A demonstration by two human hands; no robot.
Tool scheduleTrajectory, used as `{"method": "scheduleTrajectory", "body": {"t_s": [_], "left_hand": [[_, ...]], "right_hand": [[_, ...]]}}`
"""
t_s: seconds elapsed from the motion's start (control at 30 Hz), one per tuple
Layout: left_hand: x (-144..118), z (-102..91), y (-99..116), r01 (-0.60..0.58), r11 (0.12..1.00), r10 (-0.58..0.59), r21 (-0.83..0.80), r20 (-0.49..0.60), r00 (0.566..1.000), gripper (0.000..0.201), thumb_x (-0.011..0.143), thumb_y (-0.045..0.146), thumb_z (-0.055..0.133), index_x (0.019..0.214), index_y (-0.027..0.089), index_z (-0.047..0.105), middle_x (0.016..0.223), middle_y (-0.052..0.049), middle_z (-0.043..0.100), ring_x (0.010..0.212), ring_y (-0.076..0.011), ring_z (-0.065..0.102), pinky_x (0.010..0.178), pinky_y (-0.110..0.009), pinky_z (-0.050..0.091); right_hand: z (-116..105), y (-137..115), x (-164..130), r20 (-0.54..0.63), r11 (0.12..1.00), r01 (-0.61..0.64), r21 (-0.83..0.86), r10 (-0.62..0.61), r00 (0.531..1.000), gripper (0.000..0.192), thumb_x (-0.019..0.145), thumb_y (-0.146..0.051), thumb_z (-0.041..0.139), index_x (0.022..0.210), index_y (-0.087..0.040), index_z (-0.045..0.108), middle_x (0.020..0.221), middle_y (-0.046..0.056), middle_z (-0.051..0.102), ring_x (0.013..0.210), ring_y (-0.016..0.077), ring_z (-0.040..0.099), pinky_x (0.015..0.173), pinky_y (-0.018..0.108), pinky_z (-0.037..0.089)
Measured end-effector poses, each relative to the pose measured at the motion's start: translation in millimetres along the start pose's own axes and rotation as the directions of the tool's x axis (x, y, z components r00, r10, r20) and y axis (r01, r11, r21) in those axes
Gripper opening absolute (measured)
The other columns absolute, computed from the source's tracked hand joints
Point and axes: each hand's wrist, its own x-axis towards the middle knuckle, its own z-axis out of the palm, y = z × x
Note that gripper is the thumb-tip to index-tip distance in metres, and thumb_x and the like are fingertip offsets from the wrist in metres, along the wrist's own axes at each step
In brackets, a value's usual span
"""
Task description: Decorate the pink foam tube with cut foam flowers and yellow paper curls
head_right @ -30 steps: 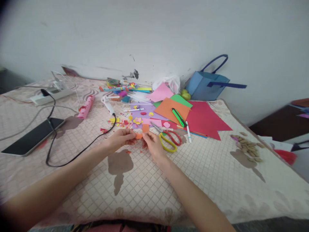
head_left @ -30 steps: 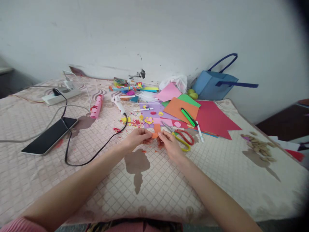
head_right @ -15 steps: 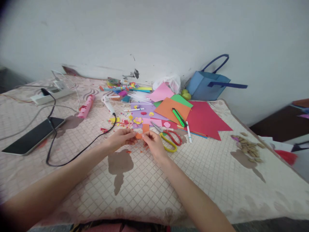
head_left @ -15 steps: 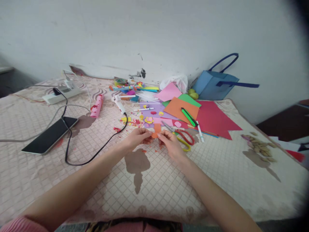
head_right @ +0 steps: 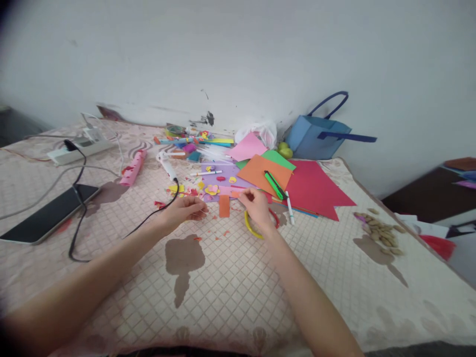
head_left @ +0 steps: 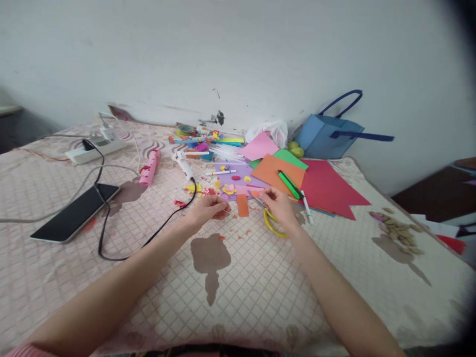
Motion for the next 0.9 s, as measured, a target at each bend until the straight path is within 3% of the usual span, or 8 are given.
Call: {"method": "scheduleTrajectory", "body": {"t_s": [0.2, 0.3, 0.4, 0.5, 0.6, 0.67, 0.8, 0.9], "left_hand": [[5, -9.3, 3, -0.011, 1.0, 0.011, 0.004, -0.059, 0.998, 0.028, 0.066, 0.037, 0.071, 0.075, 0.012, 0.061, 0.08, -0.006, 0.067, 0.066, -0.0108, 0.061, 0.063, -0.023, 0.047], [5, -10.4, 4, -0.021, 1.0, 0.021, 0.013, -0.065, 0.998, 0.029, 0.066, 0.038, 0.071, 0.075, 0.013, 0.061, 0.081, -0.006, 0.067, 0.068, -0.0115, 0.062, 0.063, -0.023, 0.047], [4, -10.5, 4, -0.022, 0.999, 0.023, 0.024, -0.076, 0.997, 0.029, 0.066, 0.038, 0.071, 0.075, 0.012, 0.061, 0.079, -0.006, 0.067, 0.067, -0.0113, 0.062, 0.063, -0.023, 0.047], [4, -9.8, 3, -0.02, 0.999, 0.023, 0.044, -0.065, 0.998, 0.028, 0.067, 0.037, 0.07, 0.075, 0.012, 0.061, 0.078, -0.006, 0.067, 0.066, -0.0108, 0.061, 0.061, -0.022, 0.047], [4, -8.6, 2, -0.021, 0.998, 0.024, 0.066, -0.048, 0.999, 0.026, 0.069, 0.037, 0.068, 0.075, 0.012, 0.06, 0.077, -0.006, 0.067, 0.064, -0.0103, 0.06, 0.061, -0.022, 0.046], [4, -8.0, 1, -0.023, 0.997, 0.026, 0.071, -0.042, 0.999, 0.025, 0.07, 0.035, 0.068, 0.074, 0.012, 0.06, 0.076, -0.005, 0.067, 0.064, -0.01, 0.06, 0.061, -0.022, 0.046], [4, -8.4, 0, -0.028, 0.997, 0.03, 0.073, -0.021, 0.999, 0.022, 0.071, 0.033, 0.067, 0.074, 0.013, 0.059, 0.077, -0.005, 0.067, 0.065, -0.0101, 0.061, 0.061, -0.021, 0.046], [5, -9.6, 0, -0.046, 0.996, 0.046, 0.083, -0.004, 0.999, 0.022, 0.071, 0.033, 0.066, 0.075, 0.013, 0.059, 0.078, -0.005, 0.067, 0.065, -0.0104, 0.061, 0.061, -0.022, 0.046]], "right_hand": [[-15, 21, 48, -0.077, 0.968, 0.07, -0.24, -0.09, 0.993, 0.015, 0.074, -0.033, 0.052, 0.068, -0.02, 0.053, 0.067, 0.003, 0.057, 0.064, 0.0186, 0.052, 0.063, 0.031, 0.039], [-12, 19, 44, -0.062, 0.936, 0.103, -0.336, -0.131, 0.989, 0.011, 0.076, -0.029, 0.053, 0.079, -0.019, 0.056, 0.082, 0.009, 0.061, 0.076, 0.0217, 0.054, 0.071, 0.034, 0.039], [0, 13, 27, 0.077, 0.911, 0.157, -0.381, -0.138, 0.987, 0.011, 0.076, -0.031, 0.056, 0.08, -0.021, 0.058, 0.079, 0.006, 0.062, 0.073, 0.0199, 0.055, 0.069, 0.032, 0.04], [16, 9, 16, 0.211, 0.898, 0.198, -0.392, -0.122, 0.97, 0.016, 0.066, -0.028, 0.069, 0.078, -0.022, 0.059, 0.076, 0.002, 0.062, 0.072, 0.0189, 0.055, 0.067, 0.03, 0.04], [26, 8, 18, 0.249, 0.897, 0.205, -0.392, -0.111, 0.962, 0.029, 0.059, -0.02, 0.073, 0.085, -0.021, 0.059, 0.083, 0.003, 0.061, 0.078, 0.0196, 0.055, 0.068, 0.029, 0.039], [29, 9, 23, 0.267, 0.903, 0.208, -0.375, -0.11, 0.957, 0.027, 0.058, -0.016, 0.073, 0.08, -0.021, 0.059, 0.078, 0.002, 0.06, 0.075, 0.0188, 0.053, 0.067, 0.029, 0.038], [28, 7, 30, 0.264, 0.931, 0.207, -0.302, -0.127, 0.956, 0.016, 0.06, -0.013, 0.069, 0.064, -0.02, 0.055, 0.069, -0.001, 0.057, 0.068, 0.0157, 0.051, 0.065, 0.028, 0.038], [20, 0, 30, 0.206, 0.959, 0.177, -0.22, -0.132, 0.97, 0.009, 0.069, -0.02, 0.062, 0.065, -0.02, 0.053, 0.066, -0.002, 0.056, 0.061, 0.0139, 0.05, 0.061, 0.028, 0.039]]}}
